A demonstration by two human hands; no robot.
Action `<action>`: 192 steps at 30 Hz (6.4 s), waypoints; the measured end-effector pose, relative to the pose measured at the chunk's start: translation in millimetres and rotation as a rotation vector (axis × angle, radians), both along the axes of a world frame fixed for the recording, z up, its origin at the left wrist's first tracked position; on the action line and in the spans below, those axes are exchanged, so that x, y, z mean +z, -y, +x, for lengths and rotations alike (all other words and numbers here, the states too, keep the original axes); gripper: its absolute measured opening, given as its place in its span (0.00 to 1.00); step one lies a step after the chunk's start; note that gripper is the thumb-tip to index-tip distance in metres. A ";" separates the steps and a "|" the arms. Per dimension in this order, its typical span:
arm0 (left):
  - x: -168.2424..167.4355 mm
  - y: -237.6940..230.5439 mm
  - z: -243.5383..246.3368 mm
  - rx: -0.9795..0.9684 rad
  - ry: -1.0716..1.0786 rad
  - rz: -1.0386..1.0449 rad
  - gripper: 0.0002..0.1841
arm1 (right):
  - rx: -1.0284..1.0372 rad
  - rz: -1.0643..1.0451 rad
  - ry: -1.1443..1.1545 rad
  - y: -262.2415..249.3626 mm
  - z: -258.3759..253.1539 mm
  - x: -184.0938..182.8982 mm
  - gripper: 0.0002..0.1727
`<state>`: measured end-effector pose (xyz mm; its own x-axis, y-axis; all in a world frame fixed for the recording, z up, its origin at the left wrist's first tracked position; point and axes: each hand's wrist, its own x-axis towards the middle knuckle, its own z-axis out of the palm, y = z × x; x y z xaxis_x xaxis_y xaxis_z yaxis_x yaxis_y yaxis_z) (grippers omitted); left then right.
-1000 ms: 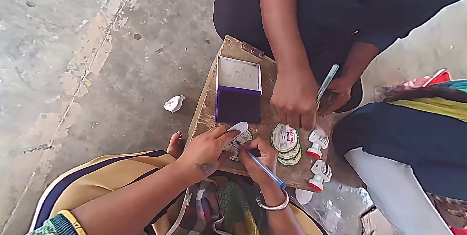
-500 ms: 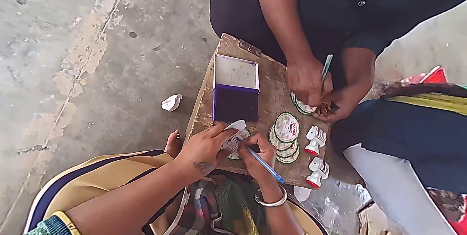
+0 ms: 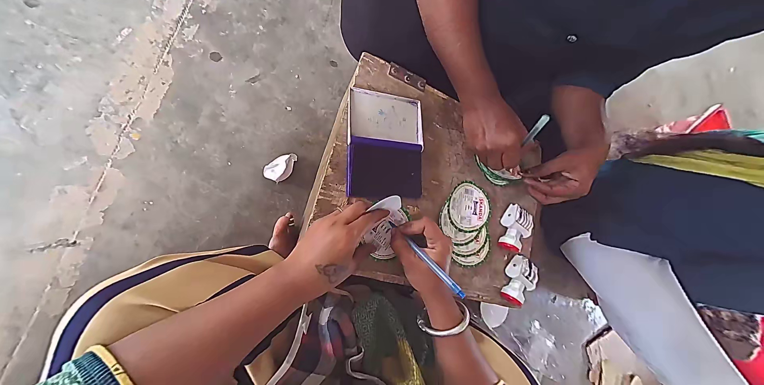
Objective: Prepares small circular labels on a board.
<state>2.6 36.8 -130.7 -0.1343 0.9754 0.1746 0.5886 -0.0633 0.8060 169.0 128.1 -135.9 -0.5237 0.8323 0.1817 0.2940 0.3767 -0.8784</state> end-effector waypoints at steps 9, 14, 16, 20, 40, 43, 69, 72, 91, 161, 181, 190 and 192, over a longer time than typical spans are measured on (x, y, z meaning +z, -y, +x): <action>-2.3 1.7 1.1 -0.004 -0.006 0.004 0.23 | 0.001 -0.019 0.034 0.5 1.7 0.3 0.04; -0.2 2.6 2.1 -0.010 -0.020 0.004 0.22 | -0.015 -0.003 -0.031 1.2 2.3 -2.1 0.04; -1.6 1.6 0.5 -0.043 -0.047 0.039 0.21 | -0.070 -0.040 -0.156 0.5 4.5 -0.9 0.07; -3.8 3.4 1.4 -0.097 -0.151 0.104 0.29 | -0.213 -0.241 -0.435 -2.4 8.7 5.6 0.16; -3.3 1.0 -5.7 -0.029 0.076 0.102 0.13 | -0.119 -0.341 -0.545 -1.2 24.3 11.4 0.13; -0.2 0.3 -6.7 -0.005 0.121 0.045 0.14 | -0.131 -0.355 -0.542 -1.8 26.4 11.8 0.13; -7.7 -1.4 2.1 0.178 0.009 0.180 0.21 | 0.203 0.018 0.025 -9.1 13.8 0.6 0.04; -3.7 -1.0 -0.2 0.117 0.046 0.105 0.18 | 0.186 0.057 0.029 -9.1 13.4 -2.0 0.06; -3.9 0.7 2.5 0.027 -0.030 0.044 0.25 | 0.178 0.019 0.031 -7.6 11.6 -1.1 0.07; -8.2 5.6 2.4 -0.064 -0.047 0.133 0.10 | 0.014 -0.331 -0.517 -3.2 28.0 11.3 0.12; 0.5 3.6 -4.7 0.086 0.087 -0.005 0.11 | 0.146 0.121 -0.017 6.4 19.2 4.6 0.05; -5.5 1.4 -0.3 0.124 0.055 0.133 0.16 | 0.156 0.040 0.038 -0.3 13.8 0.0 0.06; -5.3 1.8 -1.3 0.110 0.062 0.137 0.18 | 0.149 0.033 0.034 0.4 13.4 -0.2 0.06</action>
